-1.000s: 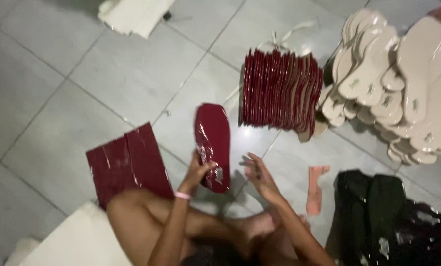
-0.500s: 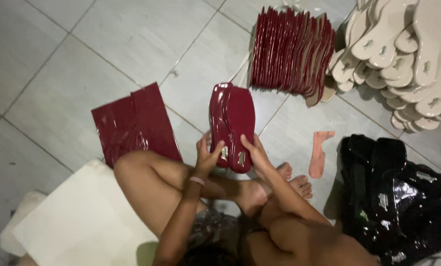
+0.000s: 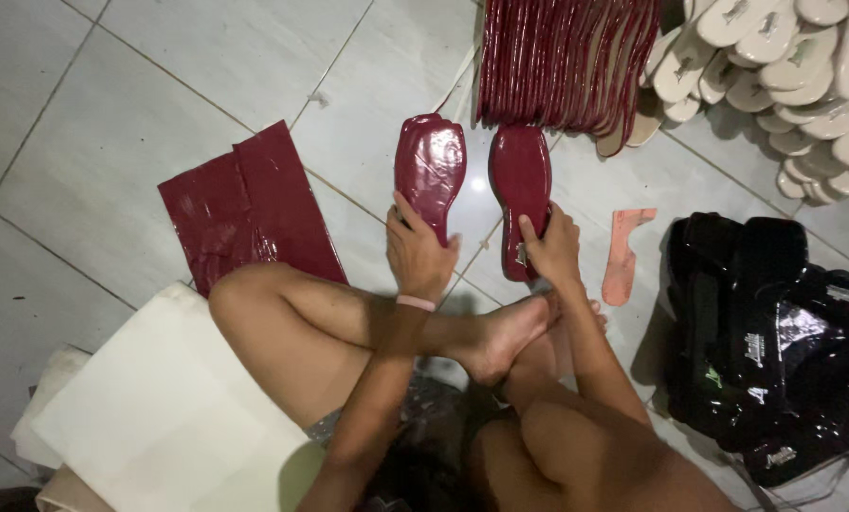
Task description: The person sits on the floor and assembles slipper soles by attaching insoles. They handle black and maroon slipper soles, peel the backing from insoles, and press them onto the soles. The person stacks completed units and continues the process with additional soles.
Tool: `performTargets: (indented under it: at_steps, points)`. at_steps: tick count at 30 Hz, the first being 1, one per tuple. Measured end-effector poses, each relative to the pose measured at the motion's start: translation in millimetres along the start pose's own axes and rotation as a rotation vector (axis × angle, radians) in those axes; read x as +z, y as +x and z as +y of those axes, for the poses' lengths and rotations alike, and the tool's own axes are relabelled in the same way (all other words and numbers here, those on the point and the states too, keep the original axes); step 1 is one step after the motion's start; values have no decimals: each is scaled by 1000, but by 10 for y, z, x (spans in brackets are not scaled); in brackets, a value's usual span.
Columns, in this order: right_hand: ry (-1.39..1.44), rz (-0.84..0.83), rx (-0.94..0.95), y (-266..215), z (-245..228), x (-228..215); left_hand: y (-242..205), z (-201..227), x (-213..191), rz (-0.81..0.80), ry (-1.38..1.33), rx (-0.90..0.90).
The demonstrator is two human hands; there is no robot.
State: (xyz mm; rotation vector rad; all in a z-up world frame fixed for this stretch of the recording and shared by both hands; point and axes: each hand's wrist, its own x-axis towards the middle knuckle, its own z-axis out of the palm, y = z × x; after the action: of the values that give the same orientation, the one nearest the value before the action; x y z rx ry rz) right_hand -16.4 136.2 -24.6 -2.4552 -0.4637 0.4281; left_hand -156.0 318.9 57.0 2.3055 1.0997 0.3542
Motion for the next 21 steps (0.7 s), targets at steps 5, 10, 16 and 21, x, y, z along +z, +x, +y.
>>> performTargets:
  at_steps: [5,10,16,21]
  points:
    - [103,199,-88,-31,91,110,101,-169,-4,-48,-138,-136]
    - [134,264,-104,-248,85,73,-28,-348,-112,-24,-300,-133]
    - [215,331,-127,-366,-251,-172,-124,-502,-271,3,-489,-215]
    - [316,196,-200,-424,-716,-150,79,-960,-411,166,-446,-116]
